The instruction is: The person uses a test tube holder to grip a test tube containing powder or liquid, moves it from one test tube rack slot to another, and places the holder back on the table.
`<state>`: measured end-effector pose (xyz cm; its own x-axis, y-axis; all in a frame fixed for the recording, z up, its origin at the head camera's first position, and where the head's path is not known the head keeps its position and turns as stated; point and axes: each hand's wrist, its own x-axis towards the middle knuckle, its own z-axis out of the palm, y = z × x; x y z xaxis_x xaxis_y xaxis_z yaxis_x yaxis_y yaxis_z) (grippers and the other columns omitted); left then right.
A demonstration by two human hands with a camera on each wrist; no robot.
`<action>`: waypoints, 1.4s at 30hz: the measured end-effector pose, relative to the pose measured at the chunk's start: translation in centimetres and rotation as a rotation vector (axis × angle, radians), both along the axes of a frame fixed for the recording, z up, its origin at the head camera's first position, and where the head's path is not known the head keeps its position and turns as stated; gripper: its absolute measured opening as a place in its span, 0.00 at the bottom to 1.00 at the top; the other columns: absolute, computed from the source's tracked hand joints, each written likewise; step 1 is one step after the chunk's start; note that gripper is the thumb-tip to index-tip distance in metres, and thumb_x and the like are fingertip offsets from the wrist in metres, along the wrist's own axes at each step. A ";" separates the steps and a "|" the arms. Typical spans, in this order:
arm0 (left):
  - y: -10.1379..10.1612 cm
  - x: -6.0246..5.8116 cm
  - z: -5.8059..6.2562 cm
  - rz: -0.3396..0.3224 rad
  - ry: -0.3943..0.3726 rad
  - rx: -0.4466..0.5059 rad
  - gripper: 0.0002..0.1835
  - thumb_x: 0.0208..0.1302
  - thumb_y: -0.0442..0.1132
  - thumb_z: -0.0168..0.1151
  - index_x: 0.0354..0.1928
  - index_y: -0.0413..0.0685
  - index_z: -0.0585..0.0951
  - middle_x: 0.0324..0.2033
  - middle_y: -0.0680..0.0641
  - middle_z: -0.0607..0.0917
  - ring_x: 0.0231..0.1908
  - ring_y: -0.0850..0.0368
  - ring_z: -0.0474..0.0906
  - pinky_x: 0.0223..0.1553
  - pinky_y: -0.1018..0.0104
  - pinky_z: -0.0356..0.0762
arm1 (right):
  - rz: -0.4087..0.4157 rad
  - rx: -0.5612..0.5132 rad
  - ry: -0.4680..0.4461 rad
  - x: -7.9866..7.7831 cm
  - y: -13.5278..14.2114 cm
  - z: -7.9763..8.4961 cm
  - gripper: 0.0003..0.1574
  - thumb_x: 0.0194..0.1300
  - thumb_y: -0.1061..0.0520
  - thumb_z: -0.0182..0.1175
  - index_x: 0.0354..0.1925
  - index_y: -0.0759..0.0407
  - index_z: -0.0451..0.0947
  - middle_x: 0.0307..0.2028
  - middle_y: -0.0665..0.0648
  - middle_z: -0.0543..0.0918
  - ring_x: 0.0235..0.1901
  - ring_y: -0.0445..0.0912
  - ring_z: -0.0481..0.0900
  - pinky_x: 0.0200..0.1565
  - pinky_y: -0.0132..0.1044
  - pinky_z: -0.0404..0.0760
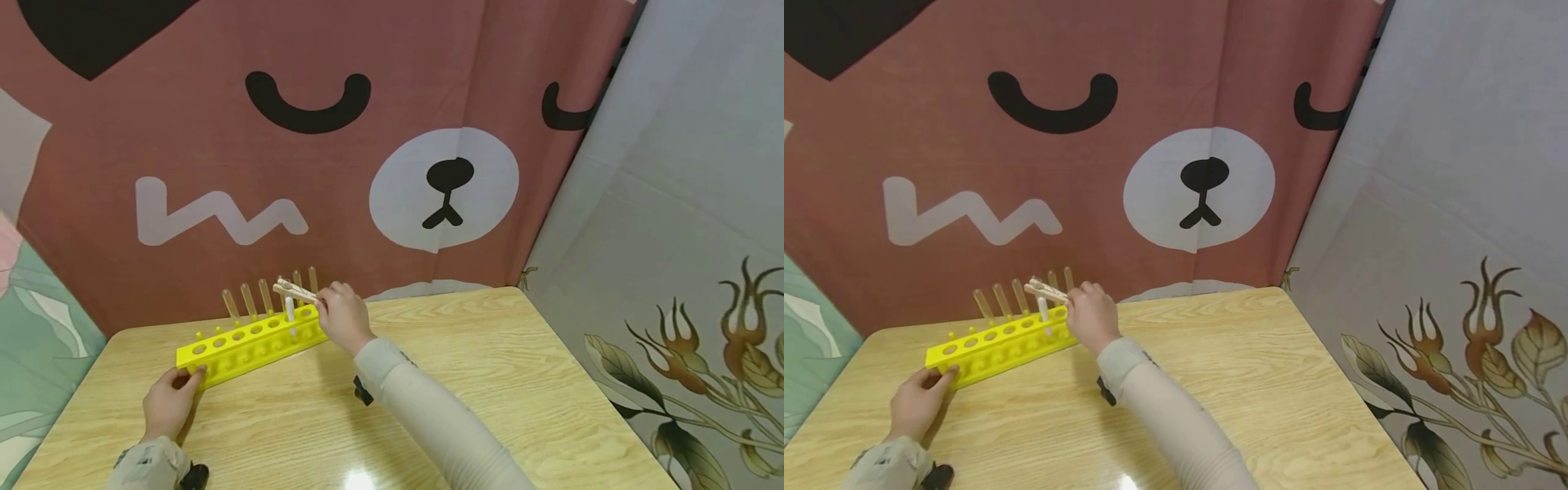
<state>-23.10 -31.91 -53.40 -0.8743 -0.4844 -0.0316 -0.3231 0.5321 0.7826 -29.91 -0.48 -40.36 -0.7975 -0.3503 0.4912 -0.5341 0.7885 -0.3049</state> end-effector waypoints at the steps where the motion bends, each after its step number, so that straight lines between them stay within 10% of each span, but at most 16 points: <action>1: 0.0 0.0 0.0 -0.001 0.003 0.000 0.35 0.74 0.60 0.54 0.56 0.28 0.75 0.57 0.25 0.77 0.59 0.28 0.70 0.60 0.33 0.66 | -0.003 0.004 0.000 0.0 0.0 0.0 0.10 0.74 0.54 0.62 0.45 0.57 0.87 0.37 0.50 0.82 0.36 0.43 0.77 0.35 0.27 0.78; 42: -0.1 -0.1 -0.2 0.003 0.006 0.018 0.36 0.74 0.61 0.54 0.57 0.29 0.75 0.57 0.26 0.77 0.58 0.29 0.72 0.59 0.34 0.69 | -0.020 0.029 -0.024 0.1 -0.4 -2.2 0.08 0.73 0.55 0.62 0.44 0.57 0.86 0.36 0.51 0.82 0.36 0.44 0.78 0.37 0.29 0.80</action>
<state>-23.17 -31.97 -53.60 -0.8730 -0.4865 -0.0346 -0.3196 0.5171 0.7940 -29.80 -0.90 -42.61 -0.8159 -0.3483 0.4616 -0.5111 0.8077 -0.2939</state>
